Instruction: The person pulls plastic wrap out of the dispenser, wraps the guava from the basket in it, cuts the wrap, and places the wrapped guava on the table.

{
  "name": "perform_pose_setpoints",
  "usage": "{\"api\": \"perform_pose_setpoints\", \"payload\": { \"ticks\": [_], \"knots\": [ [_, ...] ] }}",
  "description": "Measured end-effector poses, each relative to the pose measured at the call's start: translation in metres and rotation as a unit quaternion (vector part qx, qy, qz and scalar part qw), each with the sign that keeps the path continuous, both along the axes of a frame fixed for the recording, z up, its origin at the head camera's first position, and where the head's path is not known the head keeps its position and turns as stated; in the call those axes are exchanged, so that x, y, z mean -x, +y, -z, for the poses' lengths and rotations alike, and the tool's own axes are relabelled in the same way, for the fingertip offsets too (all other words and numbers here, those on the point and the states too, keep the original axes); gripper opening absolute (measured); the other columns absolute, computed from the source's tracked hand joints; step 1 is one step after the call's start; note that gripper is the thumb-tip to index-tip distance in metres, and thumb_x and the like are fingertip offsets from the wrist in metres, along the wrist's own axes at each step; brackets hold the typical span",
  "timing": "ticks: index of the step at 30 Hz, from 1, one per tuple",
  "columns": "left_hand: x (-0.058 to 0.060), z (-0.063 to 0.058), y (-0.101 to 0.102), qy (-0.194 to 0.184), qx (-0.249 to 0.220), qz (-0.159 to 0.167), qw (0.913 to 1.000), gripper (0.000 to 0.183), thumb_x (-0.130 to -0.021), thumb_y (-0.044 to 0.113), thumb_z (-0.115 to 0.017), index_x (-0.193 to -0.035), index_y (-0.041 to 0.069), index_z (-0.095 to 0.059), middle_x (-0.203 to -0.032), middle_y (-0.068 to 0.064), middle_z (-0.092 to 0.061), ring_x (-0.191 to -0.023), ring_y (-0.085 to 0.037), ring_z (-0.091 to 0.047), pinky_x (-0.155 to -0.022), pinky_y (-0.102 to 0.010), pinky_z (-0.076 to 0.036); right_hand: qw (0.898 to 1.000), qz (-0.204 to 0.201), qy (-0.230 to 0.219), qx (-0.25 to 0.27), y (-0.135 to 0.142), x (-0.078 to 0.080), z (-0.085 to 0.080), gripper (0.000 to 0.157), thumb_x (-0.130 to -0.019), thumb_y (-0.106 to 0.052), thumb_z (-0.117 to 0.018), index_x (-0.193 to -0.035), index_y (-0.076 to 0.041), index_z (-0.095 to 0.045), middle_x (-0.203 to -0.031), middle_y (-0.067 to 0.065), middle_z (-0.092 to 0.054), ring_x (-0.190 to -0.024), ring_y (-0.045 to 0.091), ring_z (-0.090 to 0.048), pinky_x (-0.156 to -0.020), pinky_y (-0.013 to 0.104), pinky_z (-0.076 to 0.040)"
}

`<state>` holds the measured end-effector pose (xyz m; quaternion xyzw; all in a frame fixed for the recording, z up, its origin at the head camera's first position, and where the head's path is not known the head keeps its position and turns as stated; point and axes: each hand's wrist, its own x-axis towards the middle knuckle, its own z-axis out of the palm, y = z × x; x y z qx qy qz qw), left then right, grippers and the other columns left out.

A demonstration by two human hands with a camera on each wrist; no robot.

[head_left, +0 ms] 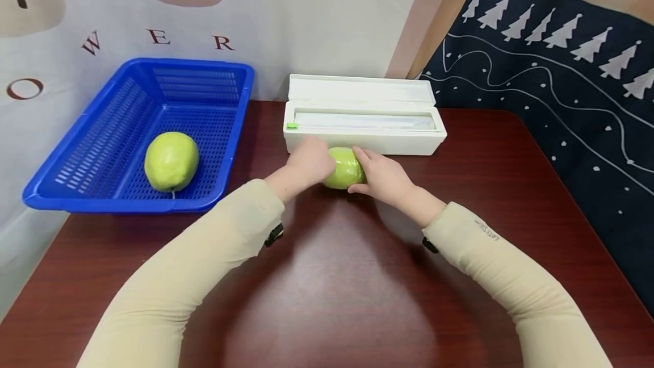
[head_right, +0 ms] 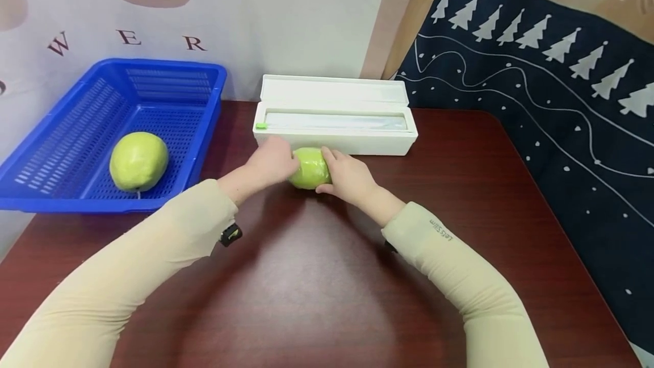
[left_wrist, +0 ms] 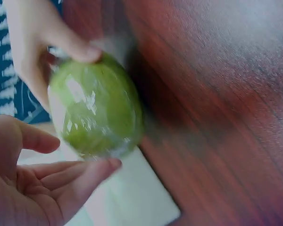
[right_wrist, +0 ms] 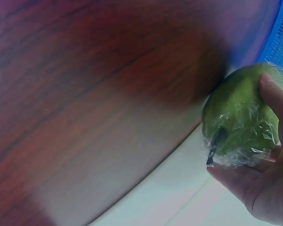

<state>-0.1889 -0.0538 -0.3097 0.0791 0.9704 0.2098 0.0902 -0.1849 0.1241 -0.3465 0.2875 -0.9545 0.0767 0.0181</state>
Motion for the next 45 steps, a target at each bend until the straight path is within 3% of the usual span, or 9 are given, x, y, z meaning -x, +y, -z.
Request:
{"api": "perform_pose_setpoints", "payload": {
  "ticks": [5, 10, 14, 18, 21, 27, 31, 36, 45],
  "knots": [
    [-0.011, 0.002, 0.006, 0.083, 0.020, 0.054, 0.9949, 0.019, -0.086, 0.014, -0.052, -0.076, 0.004, -0.063, -0.073, -0.008, -0.064, -0.059, -0.017, -0.053, -0.052, -0.029, -0.045, 1.000, 0.002, -0.014, 0.005, 0.004, 0.003, 0.002, 0.084, -0.075, -0.041, -0.075, -0.138, 0.000, -0.037, -0.123, 0.020, -0.057, -0.102, 0.032, -0.062, -0.081, 0.044, -0.052],
    [-0.019, 0.004, -0.001, 0.159, -0.085, 0.089, 0.9794, 0.020, -0.087, 0.014, -0.054, -0.097, 0.003, -0.067, -0.088, -0.008, -0.071, -0.076, -0.019, -0.064, -0.067, -0.032, -0.053, 1.000, -0.007, -0.022, 0.015, 0.006, 0.006, 0.004, 0.083, -0.075, -0.041, -0.075, -0.138, -0.001, -0.039, -0.119, 0.019, -0.059, -0.096, 0.031, -0.064, -0.079, 0.044, -0.052],
    [-0.018, 0.014, -0.014, 0.110, -0.105, 0.066, 0.9862, 0.040, -0.083, 0.014, -0.058, -0.119, -0.003, -0.055, -0.113, -0.016, -0.064, -0.105, -0.026, -0.061, -0.089, -0.040, -0.050, 0.999, 0.006, -0.035, 0.007, 0.009, 0.007, 0.003, 0.086, -0.075, -0.044, -0.074, -0.139, -0.001, -0.037, -0.123, 0.019, -0.059, -0.099, 0.032, -0.064, -0.082, 0.044, -0.051],
    [-0.011, 0.029, -0.021, 0.016, -0.052, 0.137, 0.9890, 0.081, -0.082, 0.016, -0.065, -0.143, -0.010, -0.018, -0.147, -0.027, -0.028, -0.136, -0.034, -0.031, -0.112, -0.042, -0.029, 0.999, 0.008, -0.041, 0.008, 0.011, 0.009, 0.001, 0.086, -0.076, -0.044, -0.074, -0.139, 0.000, -0.037, -0.124, 0.020, -0.058, -0.103, 0.033, -0.063, -0.086, 0.045, -0.050],
    [-0.005, 0.038, -0.020, -0.006, -0.044, 0.183, 0.9820, 0.092, -0.085, 0.016, -0.065, -0.146, -0.008, 0.000, -0.153, -0.027, -0.007, -0.143, -0.035, -0.014, -0.116, -0.041, -0.018, 0.999, -0.001, -0.046, 0.023, 0.011, 0.011, 0.001, 0.085, -0.076, -0.043, -0.074, -0.139, 0.000, -0.037, -0.124, 0.021, -0.058, -0.105, 0.033, -0.061, -0.088, 0.045, -0.049],
    [0.002, 0.042, -0.022, 0.041, -0.057, 0.195, 0.9783, 0.085, -0.083, 0.020, -0.070, -0.145, -0.005, -0.018, -0.146, -0.023, -0.031, -0.136, -0.032, -0.032, -0.113, -0.041, -0.027, 0.994, -0.027, -0.093, 0.048, 0.015, 0.014, 0.007, 0.095, -0.076, -0.038, -0.076, -0.145, 0.001, -0.024, -0.136, 0.024, -0.044, -0.123, 0.034, -0.048, -0.102, 0.045, -0.040],
    [0.003, 0.042, -0.027, 0.015, -0.089, 0.184, 0.9788, 0.084, -0.080, 0.028, -0.073, -0.142, -0.002, -0.024, -0.139, -0.022, -0.043, -0.128, -0.030, -0.044, -0.108, -0.041, -0.034, 0.988, -0.028, -0.133, 0.068, 0.020, 0.015, 0.012, 0.102, -0.072, -0.026, -0.080, -0.146, 0.003, -0.014, -0.140, 0.024, -0.041, -0.127, 0.034, -0.045, -0.105, 0.044, -0.037],
    [0.002, 0.045, -0.031, -0.035, -0.145, 0.164, 0.9751, 0.072, -0.079, 0.030, -0.074, -0.129, 0.001, -0.033, -0.125, -0.022, -0.055, -0.114, -0.028, -0.055, -0.100, -0.040, -0.042, 0.973, -0.012, -0.183, 0.138, 0.026, 0.016, 0.014, 0.083, -0.068, -0.017, -0.082, -0.131, 0.001, -0.030, -0.125, 0.023, -0.054, -0.114, 0.032, -0.054, -0.098, 0.044, -0.042],
    [0.003, 0.041, -0.031, -0.088, -0.147, 0.133, 0.9763, 0.066, -0.082, 0.037, -0.067, -0.129, -0.002, -0.043, -0.127, -0.019, -0.046, -0.120, -0.028, -0.043, -0.104, -0.041, -0.036, 0.956, -0.012, -0.225, 0.186, 0.038, 0.022, 0.012, 0.071, -0.067, -0.020, -0.083, -0.128, 0.000, -0.051, -0.122, 0.019, -0.047, -0.112, 0.028, -0.044, -0.095, 0.044, -0.040]
  ]
}}
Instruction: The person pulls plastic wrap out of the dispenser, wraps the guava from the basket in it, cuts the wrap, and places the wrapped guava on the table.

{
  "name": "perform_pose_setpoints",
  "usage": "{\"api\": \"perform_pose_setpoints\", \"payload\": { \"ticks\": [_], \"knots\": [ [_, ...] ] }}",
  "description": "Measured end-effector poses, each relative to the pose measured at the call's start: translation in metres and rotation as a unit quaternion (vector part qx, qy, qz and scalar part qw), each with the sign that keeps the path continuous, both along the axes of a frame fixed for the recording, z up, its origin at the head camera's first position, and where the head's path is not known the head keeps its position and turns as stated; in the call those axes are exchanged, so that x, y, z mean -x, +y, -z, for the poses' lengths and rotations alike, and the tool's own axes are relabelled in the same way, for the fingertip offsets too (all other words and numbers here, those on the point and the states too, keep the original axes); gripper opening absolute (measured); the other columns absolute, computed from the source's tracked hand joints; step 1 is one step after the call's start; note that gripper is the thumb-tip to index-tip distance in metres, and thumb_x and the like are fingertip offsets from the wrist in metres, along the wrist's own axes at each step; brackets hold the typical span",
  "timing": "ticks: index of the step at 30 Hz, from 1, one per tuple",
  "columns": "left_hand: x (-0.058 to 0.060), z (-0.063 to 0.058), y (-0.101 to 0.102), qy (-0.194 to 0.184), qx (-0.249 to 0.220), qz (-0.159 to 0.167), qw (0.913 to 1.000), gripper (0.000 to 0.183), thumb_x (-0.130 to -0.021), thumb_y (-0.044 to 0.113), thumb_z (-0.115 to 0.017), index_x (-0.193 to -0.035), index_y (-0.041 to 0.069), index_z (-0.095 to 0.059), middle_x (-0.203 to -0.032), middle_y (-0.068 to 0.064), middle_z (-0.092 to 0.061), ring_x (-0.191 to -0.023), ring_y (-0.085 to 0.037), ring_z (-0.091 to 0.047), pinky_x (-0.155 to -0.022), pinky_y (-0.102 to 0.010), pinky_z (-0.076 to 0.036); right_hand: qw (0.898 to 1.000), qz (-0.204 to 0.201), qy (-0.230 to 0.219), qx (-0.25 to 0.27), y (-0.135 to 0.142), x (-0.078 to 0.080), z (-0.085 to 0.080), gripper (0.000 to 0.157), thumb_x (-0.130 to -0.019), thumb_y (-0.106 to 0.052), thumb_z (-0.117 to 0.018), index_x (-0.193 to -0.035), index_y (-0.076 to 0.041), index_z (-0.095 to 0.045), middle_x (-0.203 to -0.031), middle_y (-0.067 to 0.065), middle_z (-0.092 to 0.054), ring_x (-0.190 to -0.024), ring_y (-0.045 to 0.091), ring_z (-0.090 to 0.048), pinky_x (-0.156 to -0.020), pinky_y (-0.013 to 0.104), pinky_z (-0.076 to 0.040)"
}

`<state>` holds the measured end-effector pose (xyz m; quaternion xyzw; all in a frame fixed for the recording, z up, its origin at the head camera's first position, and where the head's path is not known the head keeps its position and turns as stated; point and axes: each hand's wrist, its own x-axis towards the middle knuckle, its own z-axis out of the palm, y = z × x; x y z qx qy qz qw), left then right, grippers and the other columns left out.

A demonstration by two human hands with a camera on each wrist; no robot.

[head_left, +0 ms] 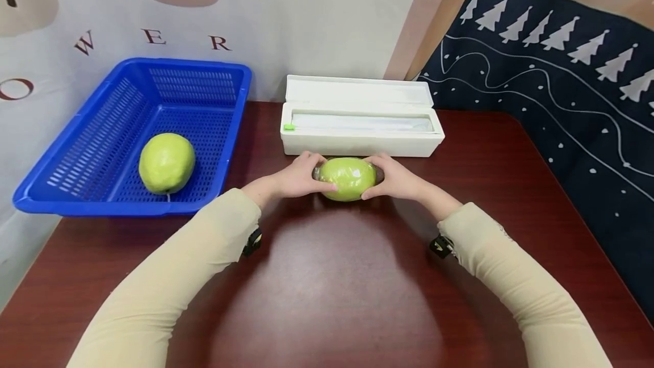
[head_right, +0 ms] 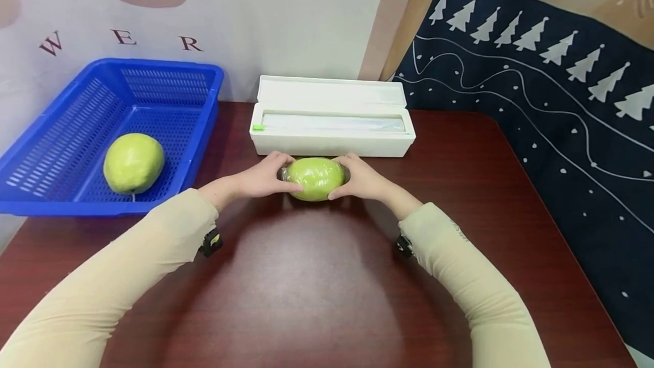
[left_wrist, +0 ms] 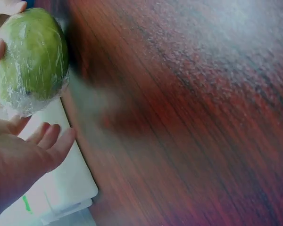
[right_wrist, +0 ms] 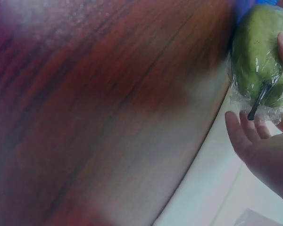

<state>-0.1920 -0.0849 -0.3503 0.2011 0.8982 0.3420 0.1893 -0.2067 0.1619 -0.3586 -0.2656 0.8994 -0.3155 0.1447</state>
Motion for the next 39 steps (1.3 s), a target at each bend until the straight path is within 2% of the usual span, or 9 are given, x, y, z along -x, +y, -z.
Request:
{"api": "perform_pose_setpoints", "payload": {
  "ticks": [3, 6, 10, 16, 23, 27, 31, 34, 39],
  "knots": [
    [0.001, -0.002, 0.002, -0.005, -0.003, -0.007, 1.0000, 0.065, -0.084, 0.039, -0.065, -0.129, -0.004, -0.044, -0.126, -0.020, -0.047, -0.120, -0.029, -0.043, -0.104, -0.041, -0.036, 0.999, 0.021, -0.033, 0.015, 0.003, 0.001, -0.001, 0.075, -0.068, -0.020, -0.083, -0.132, -0.001, -0.048, -0.124, 0.017, -0.052, -0.112, 0.028, -0.050, -0.095, 0.042, -0.043],
    [0.001, -0.002, 0.002, -0.044, -0.012, -0.010, 0.9989, 0.069, -0.088, 0.041, -0.058, -0.135, -0.004, -0.035, -0.129, -0.020, -0.048, -0.121, -0.027, -0.045, -0.105, -0.040, -0.036, 0.994, 0.051, -0.089, 0.040, 0.006, 0.002, 0.000, 0.074, -0.074, -0.018, -0.078, -0.134, 0.001, -0.040, -0.124, 0.019, -0.055, -0.111, 0.029, -0.054, -0.094, 0.039, -0.045],
    [-0.001, 0.000, 0.002, -0.093, -0.016, -0.001, 0.9955, 0.064, -0.095, 0.045, -0.045, -0.142, 0.005, -0.027, -0.127, -0.018, -0.052, -0.107, -0.026, -0.056, -0.096, -0.038, -0.042, 0.985, 0.084, -0.141, 0.061, 0.010, 0.000, 0.000, 0.056, -0.082, -0.018, -0.069, -0.127, 0.003, -0.043, -0.115, 0.021, -0.059, -0.100, 0.024, -0.058, -0.086, 0.034, -0.048],
    [0.000, 0.002, 0.004, -0.110, -0.015, 0.017, 0.9936, 0.050, -0.099, 0.046, -0.031, -0.128, 0.009, -0.048, -0.101, -0.012, -0.063, -0.079, -0.020, -0.063, -0.078, -0.029, -0.047, 0.965, 0.116, -0.207, 0.113, 0.010, -0.001, 0.001, 0.042, -0.091, -0.022, -0.056, -0.123, 0.006, -0.052, -0.108, 0.016, -0.060, -0.074, 0.009, -0.062, -0.074, 0.031, -0.055],
    [0.000, 0.000, 0.004, -0.110, 0.018, -0.012, 0.9937, 0.055, -0.098, 0.049, -0.028, -0.105, 0.006, -0.062, -0.085, -0.008, -0.061, -0.076, -0.018, -0.058, -0.064, -0.025, -0.046, 0.946, 0.222, -0.215, 0.095, -0.002, -0.008, 0.001, 0.061, -0.093, -0.040, -0.052, -0.128, 0.008, -0.041, -0.090, 0.013, -0.058, -0.059, 0.013, -0.062, -0.059, 0.031, -0.056],
    [0.001, -0.003, 0.004, -0.122, 0.024, -0.024, 0.9919, 0.054, -0.094, 0.050, -0.034, -0.101, 0.005, -0.064, -0.096, -0.011, -0.061, -0.087, -0.021, -0.059, -0.069, -0.028, -0.050, 0.926, 0.264, -0.239, 0.127, -0.007, -0.018, 0.002, 0.063, -0.094, -0.044, -0.047, -0.125, 0.008, -0.030, -0.089, 0.014, -0.052, -0.059, 0.015, -0.061, -0.055, 0.032, -0.056],
    [0.002, -0.005, 0.003, -0.147, 0.028, -0.026, 0.9884, 0.058, -0.093, 0.050, -0.036, -0.109, 0.001, -0.062, -0.105, -0.013, -0.065, -0.094, -0.023, -0.062, -0.074, -0.031, -0.051, 0.899, 0.250, -0.309, 0.186, -0.011, -0.029, 0.003, 0.057, -0.097, -0.038, -0.042, -0.128, 0.008, -0.027, -0.097, 0.013, -0.047, -0.071, 0.017, -0.061, -0.063, 0.033, -0.057],
    [0.002, -0.006, 0.004, -0.140, 0.032, -0.038, 0.9889, 0.062, -0.093, 0.053, -0.033, -0.111, 0.001, -0.062, -0.104, -0.014, -0.065, -0.090, -0.023, -0.063, -0.072, -0.031, -0.051, 0.880, 0.238, -0.339, 0.234, -0.015, -0.034, 0.004, 0.058, -0.097, -0.033, -0.043, -0.134, 0.008, -0.024, -0.103, 0.014, -0.047, -0.078, 0.016, -0.060, -0.071, 0.034, -0.057],
    [0.006, -0.003, 0.012, -0.167, -0.054, -0.076, 0.9816, 0.064, -0.095, 0.054, -0.033, -0.128, 0.002, -0.050, -0.116, -0.019, -0.060, -0.094, -0.025, -0.063, -0.076, -0.033, -0.054, 0.859, 0.252, -0.335, 0.293, -0.020, -0.038, 0.003, 0.057, -0.097, -0.026, -0.045, -0.136, 0.010, -0.025, -0.104, 0.011, -0.048, -0.077, 0.012, -0.060, -0.075, 0.031, -0.056]
  ]
}}
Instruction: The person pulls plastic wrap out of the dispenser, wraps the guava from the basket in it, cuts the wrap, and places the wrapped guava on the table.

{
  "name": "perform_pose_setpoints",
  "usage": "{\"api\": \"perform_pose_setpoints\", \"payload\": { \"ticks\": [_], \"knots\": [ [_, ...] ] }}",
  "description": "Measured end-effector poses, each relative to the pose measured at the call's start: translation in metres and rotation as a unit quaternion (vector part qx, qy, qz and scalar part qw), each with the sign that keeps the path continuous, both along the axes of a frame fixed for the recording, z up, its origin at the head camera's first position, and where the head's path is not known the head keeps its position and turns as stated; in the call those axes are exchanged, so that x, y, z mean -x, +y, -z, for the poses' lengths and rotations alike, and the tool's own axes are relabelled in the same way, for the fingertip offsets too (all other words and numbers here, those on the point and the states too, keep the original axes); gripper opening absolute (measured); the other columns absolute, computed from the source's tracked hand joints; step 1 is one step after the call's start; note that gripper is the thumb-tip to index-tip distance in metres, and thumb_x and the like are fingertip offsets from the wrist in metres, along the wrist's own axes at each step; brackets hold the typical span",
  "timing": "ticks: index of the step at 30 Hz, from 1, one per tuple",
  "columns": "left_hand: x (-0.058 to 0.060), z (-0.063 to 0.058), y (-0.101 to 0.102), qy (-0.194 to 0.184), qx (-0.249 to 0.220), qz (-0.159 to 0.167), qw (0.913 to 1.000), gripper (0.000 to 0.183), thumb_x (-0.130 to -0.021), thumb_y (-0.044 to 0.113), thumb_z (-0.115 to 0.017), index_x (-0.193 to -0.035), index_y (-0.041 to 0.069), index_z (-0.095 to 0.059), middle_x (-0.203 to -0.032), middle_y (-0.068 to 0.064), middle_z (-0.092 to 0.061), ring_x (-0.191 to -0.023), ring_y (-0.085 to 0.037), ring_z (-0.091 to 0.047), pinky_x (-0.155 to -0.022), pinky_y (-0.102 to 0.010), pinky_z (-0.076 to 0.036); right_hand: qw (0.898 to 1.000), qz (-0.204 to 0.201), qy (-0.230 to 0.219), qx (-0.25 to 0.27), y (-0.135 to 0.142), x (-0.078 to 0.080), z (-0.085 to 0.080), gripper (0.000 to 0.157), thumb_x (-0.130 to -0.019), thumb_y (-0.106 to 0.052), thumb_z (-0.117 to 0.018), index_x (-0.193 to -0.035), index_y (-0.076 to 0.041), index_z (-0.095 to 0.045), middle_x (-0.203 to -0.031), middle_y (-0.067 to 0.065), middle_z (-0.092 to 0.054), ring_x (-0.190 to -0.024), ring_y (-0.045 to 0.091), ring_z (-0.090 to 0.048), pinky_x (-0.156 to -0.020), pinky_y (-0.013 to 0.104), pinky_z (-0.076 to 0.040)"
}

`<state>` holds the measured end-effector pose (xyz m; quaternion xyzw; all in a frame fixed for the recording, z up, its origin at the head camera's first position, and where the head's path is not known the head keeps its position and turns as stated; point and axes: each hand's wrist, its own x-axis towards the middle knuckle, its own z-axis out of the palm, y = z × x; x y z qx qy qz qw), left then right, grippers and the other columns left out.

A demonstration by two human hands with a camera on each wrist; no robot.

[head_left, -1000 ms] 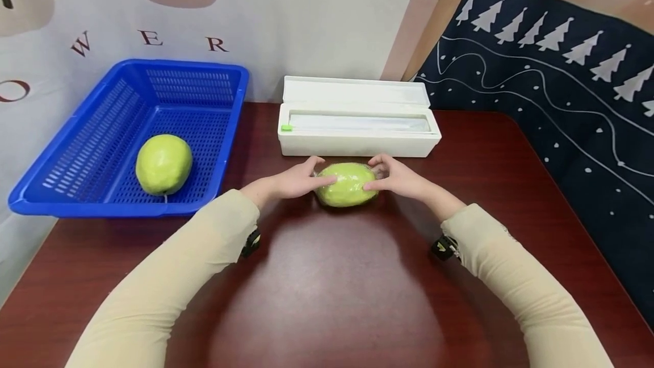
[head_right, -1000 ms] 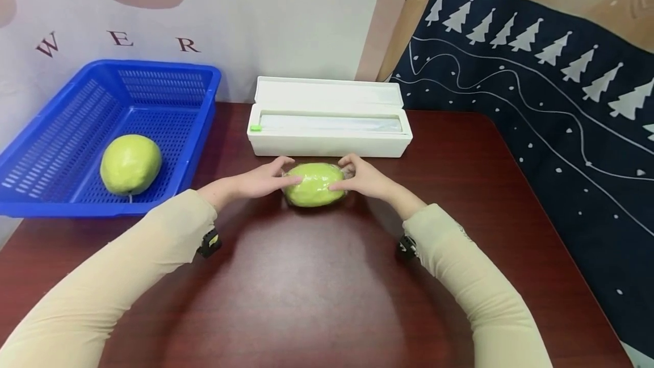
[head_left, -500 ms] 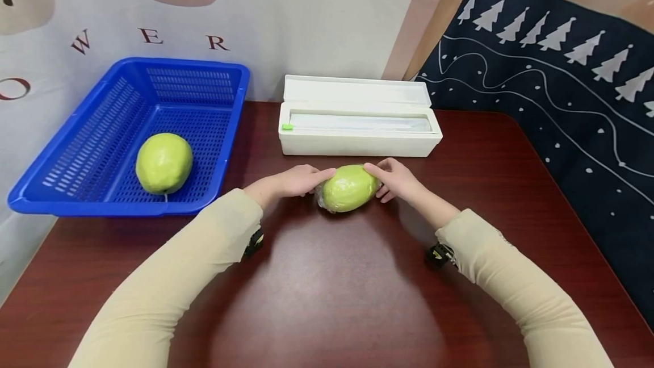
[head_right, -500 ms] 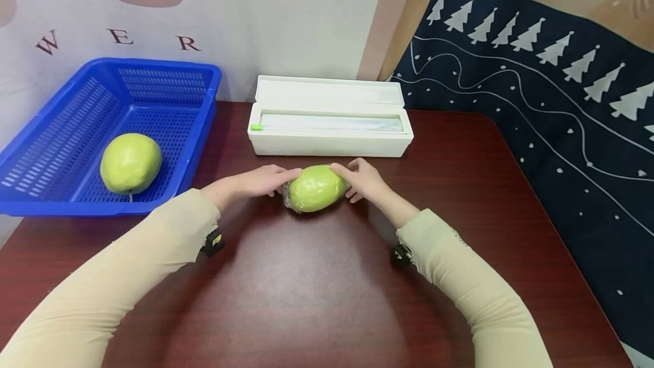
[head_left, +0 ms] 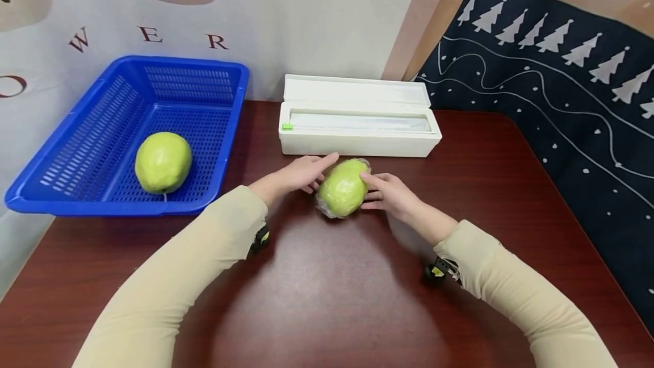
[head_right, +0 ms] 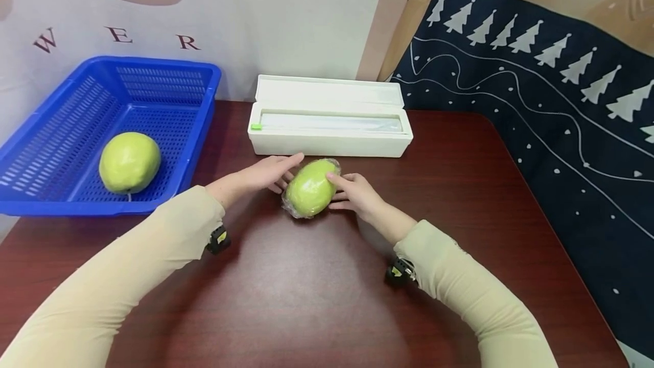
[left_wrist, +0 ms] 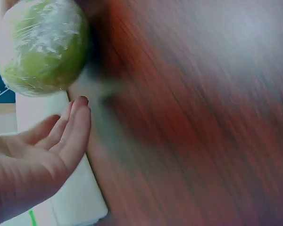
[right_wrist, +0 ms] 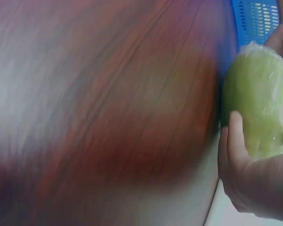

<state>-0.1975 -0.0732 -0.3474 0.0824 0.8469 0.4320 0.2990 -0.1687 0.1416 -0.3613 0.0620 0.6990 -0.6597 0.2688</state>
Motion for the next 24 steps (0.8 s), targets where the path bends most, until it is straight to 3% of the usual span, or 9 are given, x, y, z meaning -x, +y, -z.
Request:
{"api": "perform_pose_setpoints", "payload": {
  "ticks": [4, 8, 12, 17, 24],
  "knots": [
    [0.000, 0.002, 0.004, -0.069, -0.065, -0.010, 0.9955, 0.057, -0.097, 0.042, -0.039, -0.135, 0.000, -0.041, -0.130, -0.021, -0.050, -0.106, -0.032, -0.059, -0.083, -0.038, -0.054, 1.000, -0.006, -0.005, 0.013, -0.004, -0.005, -0.002, 0.054, -0.098, -0.027, -0.044, -0.139, 0.004, -0.029, -0.116, 0.011, -0.049, -0.086, 0.013, -0.060, -0.082, 0.036, -0.054],
    [-0.004, 0.001, 0.008, -0.101, -0.086, -0.038, 0.9904, 0.054, -0.096, 0.037, -0.043, -0.135, -0.001, -0.039, -0.130, -0.022, -0.048, -0.101, -0.031, -0.058, -0.083, -0.039, -0.054, 0.999, -0.041, -0.010, 0.033, -0.005, -0.010, -0.005, 0.058, -0.097, -0.022, -0.045, -0.147, -0.007, -0.021, -0.135, 0.017, -0.040, -0.096, 0.017, -0.057, -0.090, 0.046, -0.050],
    [-0.009, -0.002, 0.023, -0.101, -0.106, -0.079, 0.9861, 0.056, -0.095, 0.036, -0.047, -0.136, 0.001, -0.037, -0.128, -0.021, -0.049, -0.096, -0.028, -0.059, -0.082, -0.039, -0.055, 0.999, -0.044, 0.008, 0.022, 0.003, -0.010, -0.011, 0.064, -0.094, -0.015, -0.047, -0.150, -0.009, -0.015, -0.142, 0.022, -0.033, -0.096, 0.017, -0.058, -0.090, 0.047, -0.050],
    [-0.012, -0.010, 0.044, -0.097, -0.137, -0.112, 0.9794, 0.059, -0.093, 0.035, -0.051, -0.136, 0.000, -0.032, -0.131, -0.018, -0.043, -0.105, -0.030, -0.058, -0.085, -0.039, -0.054, 0.999, -0.034, 0.031, 0.000, 0.023, -0.006, -0.023, 0.065, -0.093, -0.013, -0.047, -0.149, -0.006, -0.015, -0.145, 0.022, -0.028, -0.093, 0.013, -0.058, -0.084, 0.040, -0.053],
    [-0.008, -0.024, 0.080, -0.092, -0.189, -0.096, 0.9730, 0.054, -0.092, 0.029, -0.054, -0.133, -0.004, -0.040, -0.129, -0.019, -0.051, -0.111, -0.031, -0.058, -0.089, -0.039, -0.052, 0.997, -0.014, 0.056, -0.041, 0.058, -0.001, -0.047, 0.064, -0.094, -0.017, -0.049, -0.144, 0.003, -0.014, -0.142, 0.020, -0.031, -0.091, 0.007, -0.057, -0.076, 0.031, -0.054]
  ]
}}
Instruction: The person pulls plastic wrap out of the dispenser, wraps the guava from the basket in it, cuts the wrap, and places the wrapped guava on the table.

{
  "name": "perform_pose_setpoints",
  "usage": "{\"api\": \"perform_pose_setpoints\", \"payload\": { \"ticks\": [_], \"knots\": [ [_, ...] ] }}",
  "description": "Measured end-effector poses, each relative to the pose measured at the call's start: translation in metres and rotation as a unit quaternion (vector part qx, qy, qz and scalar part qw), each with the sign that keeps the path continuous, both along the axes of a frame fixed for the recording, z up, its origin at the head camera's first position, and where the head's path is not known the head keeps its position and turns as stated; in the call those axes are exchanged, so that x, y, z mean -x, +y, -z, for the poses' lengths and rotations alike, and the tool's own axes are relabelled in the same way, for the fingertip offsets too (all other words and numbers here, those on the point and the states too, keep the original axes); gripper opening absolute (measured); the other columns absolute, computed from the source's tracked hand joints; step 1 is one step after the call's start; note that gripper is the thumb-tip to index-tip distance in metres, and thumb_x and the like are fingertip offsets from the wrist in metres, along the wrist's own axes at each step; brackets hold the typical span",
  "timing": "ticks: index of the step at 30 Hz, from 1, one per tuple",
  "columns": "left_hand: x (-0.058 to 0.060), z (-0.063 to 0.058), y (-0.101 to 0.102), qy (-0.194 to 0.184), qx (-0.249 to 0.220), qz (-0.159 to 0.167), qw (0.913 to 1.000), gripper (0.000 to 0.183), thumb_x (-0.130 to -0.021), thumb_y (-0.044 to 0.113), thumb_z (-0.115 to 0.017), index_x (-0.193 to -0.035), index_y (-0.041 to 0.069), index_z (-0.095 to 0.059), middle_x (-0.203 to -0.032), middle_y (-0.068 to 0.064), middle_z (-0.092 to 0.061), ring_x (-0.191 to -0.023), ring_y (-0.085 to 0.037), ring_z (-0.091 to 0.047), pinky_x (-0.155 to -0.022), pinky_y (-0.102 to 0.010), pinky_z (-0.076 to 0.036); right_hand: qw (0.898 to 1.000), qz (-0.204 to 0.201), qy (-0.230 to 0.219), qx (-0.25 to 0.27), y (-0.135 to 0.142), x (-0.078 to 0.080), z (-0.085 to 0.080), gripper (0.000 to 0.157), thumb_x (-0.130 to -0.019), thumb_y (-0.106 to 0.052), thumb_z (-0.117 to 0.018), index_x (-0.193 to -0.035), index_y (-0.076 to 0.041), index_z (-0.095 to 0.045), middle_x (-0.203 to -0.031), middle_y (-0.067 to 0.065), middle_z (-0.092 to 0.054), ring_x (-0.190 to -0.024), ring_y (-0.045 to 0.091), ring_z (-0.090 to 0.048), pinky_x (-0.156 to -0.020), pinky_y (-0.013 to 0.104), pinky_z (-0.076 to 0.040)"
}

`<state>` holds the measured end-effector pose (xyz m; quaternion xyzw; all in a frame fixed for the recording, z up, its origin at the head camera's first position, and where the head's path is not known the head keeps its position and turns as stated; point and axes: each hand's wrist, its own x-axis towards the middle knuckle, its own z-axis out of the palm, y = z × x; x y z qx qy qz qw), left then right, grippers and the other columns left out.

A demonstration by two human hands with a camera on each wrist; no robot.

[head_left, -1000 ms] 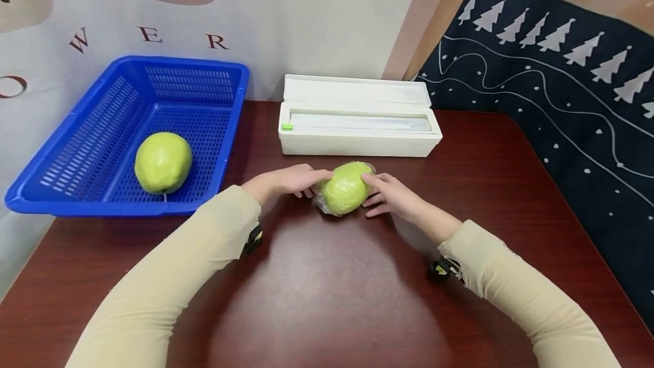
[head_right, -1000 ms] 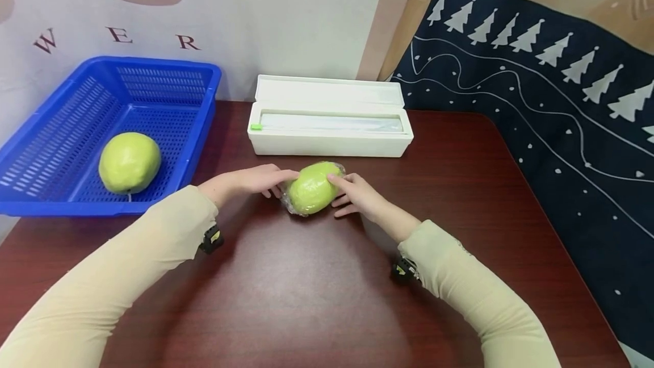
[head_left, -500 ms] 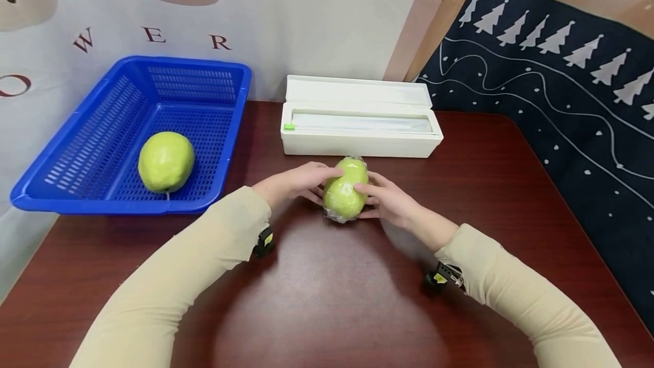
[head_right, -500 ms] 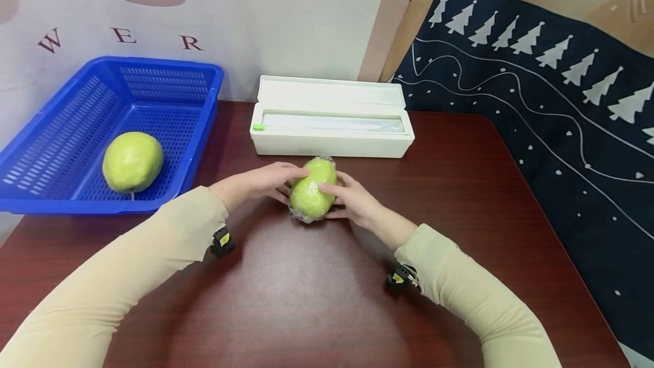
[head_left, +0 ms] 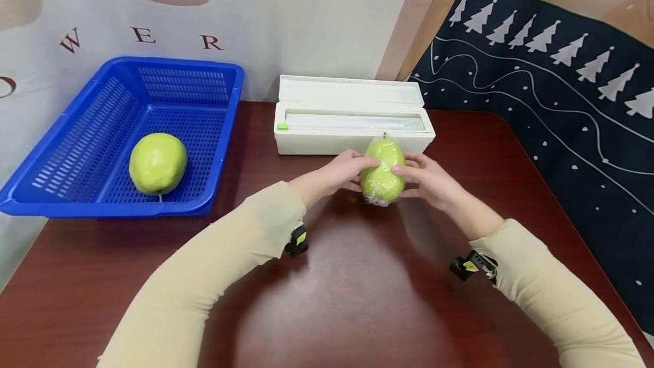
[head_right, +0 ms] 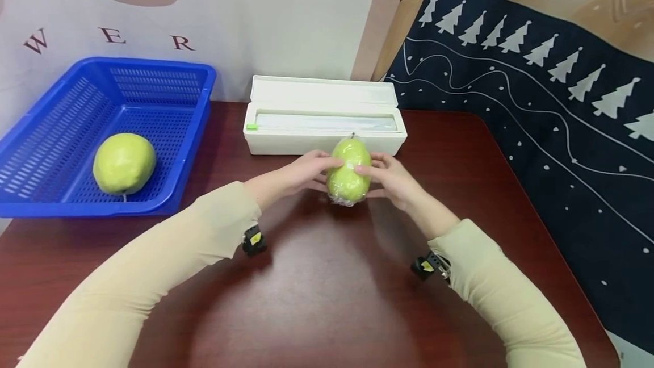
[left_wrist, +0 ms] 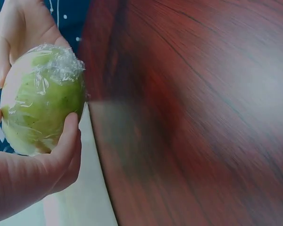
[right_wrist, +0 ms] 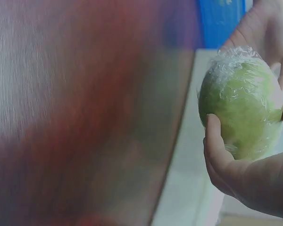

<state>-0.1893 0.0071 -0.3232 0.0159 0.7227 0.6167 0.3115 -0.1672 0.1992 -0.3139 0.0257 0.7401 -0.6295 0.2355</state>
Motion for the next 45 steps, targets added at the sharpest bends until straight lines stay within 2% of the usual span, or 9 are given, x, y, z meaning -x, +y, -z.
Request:
{"api": "perform_pose_setpoints", "payload": {
  "ticks": [5, 9, 15, 18, 23, 30, 38, 42, 45],
  "knots": [
    [0.008, -0.008, 0.031, 0.010, -0.049, -0.006, 0.9987, 0.054, -0.092, 0.025, -0.056, -0.137, -0.001, -0.041, -0.131, -0.018, -0.053, -0.115, -0.030, -0.057, -0.093, -0.039, -0.050, 0.999, 0.020, 0.010, -0.028, 0.029, 0.006, -0.020, 0.066, -0.095, -0.027, -0.050, -0.145, -0.001, -0.017, -0.118, 0.002, -0.047, -0.085, 0.004, -0.060, -0.072, 0.026, -0.054],
    [0.011, -0.015, 0.057, 0.032, -0.072, -0.044, 0.9959, 0.055, -0.090, 0.024, -0.058, -0.139, 0.003, -0.041, -0.133, -0.016, -0.052, -0.117, -0.027, -0.055, -0.096, -0.038, -0.048, 0.998, 0.050, 0.016, -0.018, 0.050, 0.010, -0.032, 0.066, -0.094, -0.031, -0.053, -0.145, -0.004, -0.021, -0.101, -0.008, -0.055, -0.081, 0.004, -0.061, -0.070, 0.024, -0.054],
    [0.013, -0.019, 0.099, 0.053, -0.079, -0.114, 0.9889, 0.055, -0.088, 0.025, -0.063, -0.132, -0.002, -0.044, -0.127, -0.016, -0.054, -0.106, -0.023, -0.059, -0.089, -0.034, -0.052, 0.993, 0.107, 0.032, -0.027, 0.076, 0.014, -0.040, 0.071, -0.092, -0.035, -0.056, -0.146, -0.004, -0.023, -0.096, -0.012, -0.055, -0.076, 0.002, -0.061, -0.064, 0.020, -0.054],
    [0.014, -0.016, 0.115, 0.071, -0.064, -0.126, 0.9874, 0.047, -0.087, 0.026, -0.065, -0.122, 0.000, -0.049, -0.118, -0.012, -0.056, -0.097, -0.016, -0.058, -0.083, -0.027, -0.051, 0.990, 0.125, 0.046, -0.051, 0.086, 0.015, -0.040, 0.076, -0.091, -0.036, -0.058, -0.148, -0.003, -0.020, -0.096, -0.012, -0.054, -0.075, 0.001, -0.060, -0.063, 0.019, -0.053],
    [0.017, -0.005, 0.131, 0.100, -0.051, -0.079, 0.9906, 0.039, -0.089, 0.022, -0.061, -0.121, 0.000, -0.055, -0.114, -0.010, -0.060, -0.092, -0.012, -0.053, -0.081, -0.024, -0.046, 0.984, 0.137, 0.059, -0.098, 0.106, 0.021, -0.032, 0.084, -0.089, -0.041, -0.058, -0.148, 0.002, -0.016, -0.099, -0.010, -0.049, -0.076, -0.001, -0.058, -0.063, 0.017, -0.052],
    [0.018, 0.011, 0.145, 0.085, -0.011, -0.016, 0.9961, 0.054, -0.091, 0.023, -0.056, -0.140, 0.007, -0.041, -0.136, -0.008, -0.050, -0.117, -0.017, -0.052, -0.097, -0.028, -0.044, 0.981, 0.151, 0.039, -0.117, 0.125, 0.033, -0.010, 0.071, -0.087, -0.043, -0.060, -0.137, 0.000, -0.032, -0.100, -0.007, -0.048, -0.075, 0.001, -0.058, -0.065, 0.018, -0.052],
    [0.020, 0.034, 0.148, 0.071, -0.025, 0.026, 0.9968, 0.053, -0.089, 0.016, -0.053, -0.139, 0.002, -0.039, -0.136, -0.010, -0.050, -0.119, -0.021, -0.050, -0.100, -0.036, -0.043, 0.977, 0.124, 0.010, -0.174, 0.123, 0.043, 0.010, 0.072, -0.093, -0.041, -0.050, -0.147, -0.001, -0.023, -0.117, 0.001, -0.043, -0.078, -0.002, -0.055, -0.069, 0.016, -0.051],
    [0.021, 0.039, 0.146, 0.056, -0.027, 0.042, 0.9972, 0.058, -0.090, 0.017, -0.052, -0.142, 0.002, -0.033, -0.138, -0.012, -0.046, -0.116, -0.023, -0.051, -0.096, -0.041, -0.046, 0.973, 0.120, 0.004, -0.198, 0.117, 0.045, 0.015, 0.070, -0.095, -0.040, -0.045, -0.148, -0.001, -0.020, -0.139, 0.015, -0.035, -0.098, 0.010, -0.053, -0.080, 0.022, -0.050],
    [0.022, 0.038, 0.142, 0.080, 0.009, 0.058, 0.9951, 0.061, -0.089, 0.021, -0.054, -0.142, 0.001, -0.033, -0.137, -0.012, -0.047, -0.112, -0.023, -0.052, -0.095, -0.039, -0.046, 0.969, 0.125, 0.017, -0.211, 0.112, 0.046, 0.015, 0.071, -0.096, -0.040, -0.042, -0.149, -0.001, -0.015, -0.151, 0.019, -0.022, -0.124, 0.027, -0.042, -0.100, 0.034, -0.043]
  ]
}}
